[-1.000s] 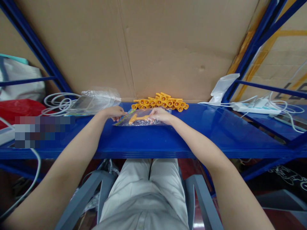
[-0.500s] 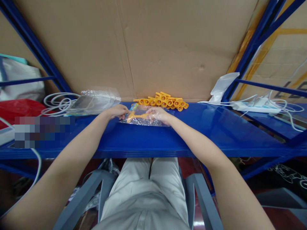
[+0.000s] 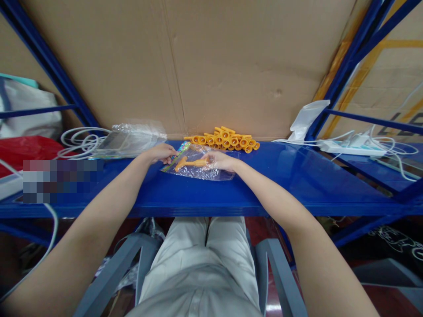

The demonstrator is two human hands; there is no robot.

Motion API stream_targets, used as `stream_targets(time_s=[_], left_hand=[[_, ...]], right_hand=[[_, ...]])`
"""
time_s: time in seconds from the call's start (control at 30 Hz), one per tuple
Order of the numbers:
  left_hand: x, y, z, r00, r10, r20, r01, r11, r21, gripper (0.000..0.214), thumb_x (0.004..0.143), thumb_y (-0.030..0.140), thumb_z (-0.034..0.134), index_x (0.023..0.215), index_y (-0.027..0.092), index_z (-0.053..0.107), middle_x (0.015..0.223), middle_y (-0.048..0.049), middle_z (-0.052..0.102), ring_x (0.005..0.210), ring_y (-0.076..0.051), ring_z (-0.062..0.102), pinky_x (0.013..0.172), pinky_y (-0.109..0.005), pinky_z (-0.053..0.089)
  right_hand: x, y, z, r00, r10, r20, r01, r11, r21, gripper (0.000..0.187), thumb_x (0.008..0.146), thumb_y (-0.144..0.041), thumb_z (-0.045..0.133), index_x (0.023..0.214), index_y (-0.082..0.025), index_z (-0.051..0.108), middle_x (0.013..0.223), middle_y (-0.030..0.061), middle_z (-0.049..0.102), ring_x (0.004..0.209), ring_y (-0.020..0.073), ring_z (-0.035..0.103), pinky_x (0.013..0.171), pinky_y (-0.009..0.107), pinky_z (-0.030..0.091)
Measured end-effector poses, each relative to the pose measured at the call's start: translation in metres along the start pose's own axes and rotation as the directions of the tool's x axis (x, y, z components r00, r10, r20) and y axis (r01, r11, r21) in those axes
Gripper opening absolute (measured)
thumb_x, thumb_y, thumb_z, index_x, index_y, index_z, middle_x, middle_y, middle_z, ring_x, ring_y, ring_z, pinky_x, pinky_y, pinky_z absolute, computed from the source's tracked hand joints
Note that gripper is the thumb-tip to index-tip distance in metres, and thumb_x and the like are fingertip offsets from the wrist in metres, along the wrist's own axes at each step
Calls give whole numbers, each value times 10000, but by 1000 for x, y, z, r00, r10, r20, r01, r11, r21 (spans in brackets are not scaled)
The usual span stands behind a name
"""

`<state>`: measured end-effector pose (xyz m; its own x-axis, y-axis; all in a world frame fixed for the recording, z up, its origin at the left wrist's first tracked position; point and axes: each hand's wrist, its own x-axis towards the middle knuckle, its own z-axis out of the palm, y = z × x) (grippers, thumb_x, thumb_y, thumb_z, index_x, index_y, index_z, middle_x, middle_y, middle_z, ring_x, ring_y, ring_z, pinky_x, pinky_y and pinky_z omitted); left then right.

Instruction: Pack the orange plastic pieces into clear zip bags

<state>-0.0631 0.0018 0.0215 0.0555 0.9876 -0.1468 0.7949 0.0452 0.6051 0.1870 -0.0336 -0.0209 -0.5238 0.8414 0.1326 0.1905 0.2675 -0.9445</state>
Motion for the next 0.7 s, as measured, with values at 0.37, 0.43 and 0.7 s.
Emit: stream_targets(time_s=[0.37,0.43,0.7], left_hand=[[5,-4,2,1000,-18,9,19,999,-49,181,864,312,634,808,139,641,435,25,463,392,-88,426,451,-211,317],[3,-3,2,1000,-25,-7,25,998,-59,157,866,287,624,825,137,645,428,36,440,391,-89,417,453,-213,315],[-1,-1,0,999,-14,-46,10,997,-75,129,885,187,535,887,131,652,428,61,388,378,-72,350,436,-194,269]], right_hand=[[3,-5,14,988,-123,-95,100,970,-223,263,676,-235,809,930,-194,752,913,30,716,947,198,647,954,395,496],[3,-6,15,985,-140,-97,110,957,-267,253,682,-239,806,929,-198,767,919,30,715,971,207,642,953,386,489],[0,-10,16,991,-104,-86,73,949,-308,260,656,-249,824,907,-207,773,837,3,698,857,178,630,869,357,506]])
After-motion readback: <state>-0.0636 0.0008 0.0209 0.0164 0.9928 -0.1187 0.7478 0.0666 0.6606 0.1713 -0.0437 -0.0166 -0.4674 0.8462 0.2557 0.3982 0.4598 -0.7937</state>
